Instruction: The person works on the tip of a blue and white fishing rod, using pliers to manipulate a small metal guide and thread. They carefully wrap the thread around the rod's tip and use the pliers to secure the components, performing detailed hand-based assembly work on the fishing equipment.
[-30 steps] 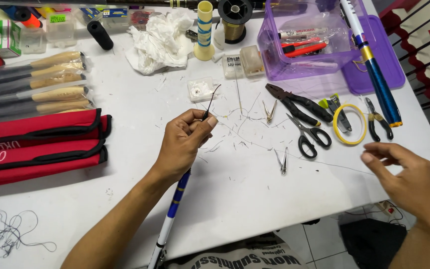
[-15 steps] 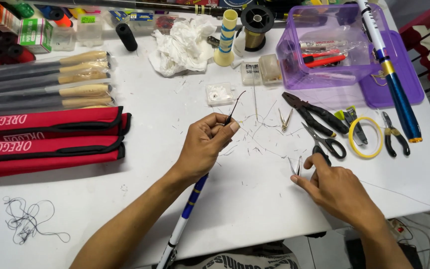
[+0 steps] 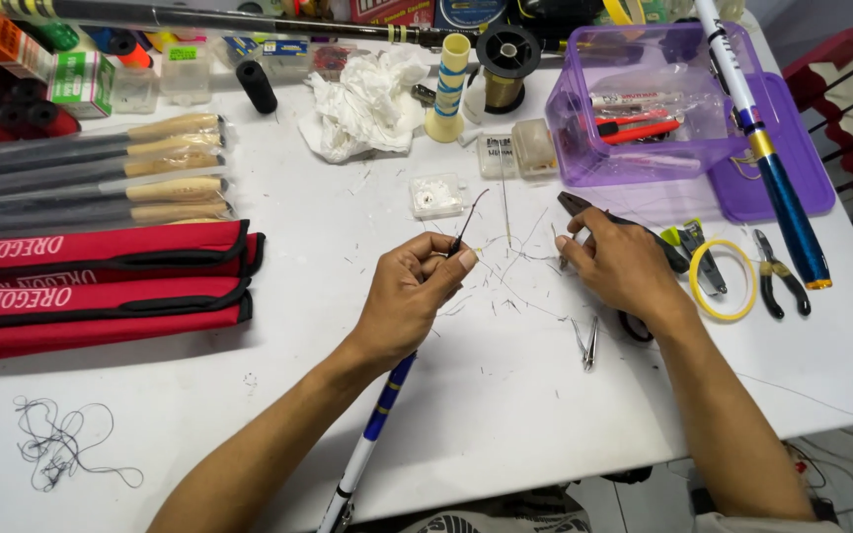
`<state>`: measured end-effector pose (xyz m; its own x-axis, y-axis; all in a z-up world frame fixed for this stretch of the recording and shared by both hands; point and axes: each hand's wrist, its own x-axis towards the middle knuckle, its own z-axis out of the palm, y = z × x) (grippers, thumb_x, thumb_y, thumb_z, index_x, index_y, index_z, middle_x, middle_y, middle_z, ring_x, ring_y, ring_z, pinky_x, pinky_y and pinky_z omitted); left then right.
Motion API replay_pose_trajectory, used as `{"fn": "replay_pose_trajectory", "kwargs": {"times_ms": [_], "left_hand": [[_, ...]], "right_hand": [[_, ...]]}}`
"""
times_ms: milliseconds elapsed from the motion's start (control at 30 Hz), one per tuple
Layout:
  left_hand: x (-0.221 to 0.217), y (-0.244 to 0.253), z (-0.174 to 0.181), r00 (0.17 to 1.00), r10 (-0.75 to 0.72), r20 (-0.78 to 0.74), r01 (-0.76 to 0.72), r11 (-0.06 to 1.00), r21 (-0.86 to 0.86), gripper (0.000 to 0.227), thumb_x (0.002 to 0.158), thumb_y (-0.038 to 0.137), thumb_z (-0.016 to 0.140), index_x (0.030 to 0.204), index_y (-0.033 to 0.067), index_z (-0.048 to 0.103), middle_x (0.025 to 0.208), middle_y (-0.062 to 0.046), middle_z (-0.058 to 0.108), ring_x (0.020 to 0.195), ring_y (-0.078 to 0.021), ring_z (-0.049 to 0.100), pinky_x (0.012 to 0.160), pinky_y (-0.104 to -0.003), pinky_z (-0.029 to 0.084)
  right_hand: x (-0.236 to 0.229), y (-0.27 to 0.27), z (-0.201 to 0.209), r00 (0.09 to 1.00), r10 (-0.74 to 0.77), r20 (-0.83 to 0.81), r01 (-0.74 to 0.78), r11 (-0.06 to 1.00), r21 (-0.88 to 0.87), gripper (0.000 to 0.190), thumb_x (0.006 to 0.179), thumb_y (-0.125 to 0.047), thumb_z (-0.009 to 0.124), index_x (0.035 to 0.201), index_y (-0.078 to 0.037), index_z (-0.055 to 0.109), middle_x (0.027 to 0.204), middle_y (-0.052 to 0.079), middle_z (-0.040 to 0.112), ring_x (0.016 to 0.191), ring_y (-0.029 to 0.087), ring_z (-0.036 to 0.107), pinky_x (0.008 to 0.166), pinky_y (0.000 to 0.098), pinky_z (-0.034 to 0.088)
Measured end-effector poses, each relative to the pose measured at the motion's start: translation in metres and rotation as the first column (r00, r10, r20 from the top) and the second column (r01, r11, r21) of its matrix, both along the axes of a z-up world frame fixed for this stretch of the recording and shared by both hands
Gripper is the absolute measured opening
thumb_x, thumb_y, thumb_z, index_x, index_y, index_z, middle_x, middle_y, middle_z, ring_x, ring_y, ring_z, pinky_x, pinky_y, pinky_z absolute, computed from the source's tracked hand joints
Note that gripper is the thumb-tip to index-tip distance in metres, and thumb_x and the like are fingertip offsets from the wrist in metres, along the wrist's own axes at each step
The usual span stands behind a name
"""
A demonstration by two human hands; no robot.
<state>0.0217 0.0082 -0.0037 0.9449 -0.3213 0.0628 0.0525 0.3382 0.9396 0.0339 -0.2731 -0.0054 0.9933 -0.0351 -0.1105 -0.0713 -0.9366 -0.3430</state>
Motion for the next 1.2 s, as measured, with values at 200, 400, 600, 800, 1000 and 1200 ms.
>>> {"fn": "replay_pose_trajectory", "kwargs": {"times_ms": [200,400,600,800,1000,1200], "left_hand": [[0.002,-0.002,-0.006,1.0,0.005,0.003,-0.005,1.0,-0.012,0.017,0.1,0.009,0.067,0.104,-0.0078,0.067,0.049,0.005,0.042,0.049,-0.002,0.037,0.05,-0.015,0.037],[0.001,0.0,-0.006,0.999,0.02,0.045,-0.023,0.998,0.056,0.017,0.1,0.009,0.066,0.105,-0.0074,0.067,0.049,0.004,0.042,0.05,-0.0028,0.036,0.05,-0.016,0.034],[-0.001,-0.001,-0.001,0.997,0.038,0.064,-0.04,0.998,0.041,0.016,0.099,0.008,0.067,0.104,-0.0072,0.067,0.048,0.004,0.043,0.049,-0.0023,0.037,0.049,-0.016,0.034],[0.001,-0.005,-0.005,0.996,0.029,0.08,-0.029,1.0,-0.001,0.014,0.102,0.003,0.056,0.102,-0.005,0.068,0.05,0.006,0.042,0.051,-0.0005,0.036,0.051,-0.014,0.034],[0.002,-0.001,-0.007,0.998,0.022,0.058,-0.018,0.998,-0.067,0.007,0.098,0.0,0.063,0.101,-0.0052,0.066,0.051,0.005,0.042,0.051,-0.0014,0.038,0.052,-0.015,0.036],[0.0,-0.003,0.002,0.999,0.023,0.028,-0.02,0.995,-0.093,0.016,0.098,0.007,0.067,0.102,-0.008,0.067,0.05,0.005,0.043,0.05,-0.0006,0.038,0.05,-0.015,0.037]], "right_hand": [[0.033,-0.009,-0.016,0.985,-0.022,-0.17,0.004,0.994,-0.105,0.031,0.096,-0.037,0.06,0.106,-0.011,0.075,0.084,0.017,0.079,0.092,0.041,0.077,0.081,0.0513,0.058],[0.006,0.026,0.038,0.921,0.016,0.39,-0.23,0.828,0.511,0.02,0.098,-0.018,0.081,0.094,-0.002,0.07,0.065,0.01,0.062,0.062,0.014,0.056,0.058,0.0269,0.046],[-0.01,0.104,0.079,0.733,0.16,0.661,-0.639,0.492,0.591,0.048,0.075,0.007,0.088,0.112,0.013,0.059,0.104,0.022,0.064,0.1,0.032,0.069,0.098,0.0393,0.055],[-0.003,0.128,0.077,0.646,0.3,0.702,-0.701,0.596,0.391,0.036,0.08,0.012,0.079,0.113,0.009,0.063,0.101,0.019,0.065,0.091,0.034,0.074,0.085,0.0412,0.062],[-0.004,0.125,0.077,0.637,0.251,0.729,-0.683,0.623,0.382,0.035,0.081,0.012,0.081,0.111,0.009,0.065,0.097,0.016,0.065,0.085,0.029,0.073,0.081,0.0379,0.063],[-0.002,0.112,0.065,0.66,0.097,0.745,-0.682,0.494,0.54,0.035,0.085,0.008,0.081,0.11,0.011,0.056,0.104,0.02,0.062,0.092,0.026,0.073,0.087,0.0368,0.061]]}}
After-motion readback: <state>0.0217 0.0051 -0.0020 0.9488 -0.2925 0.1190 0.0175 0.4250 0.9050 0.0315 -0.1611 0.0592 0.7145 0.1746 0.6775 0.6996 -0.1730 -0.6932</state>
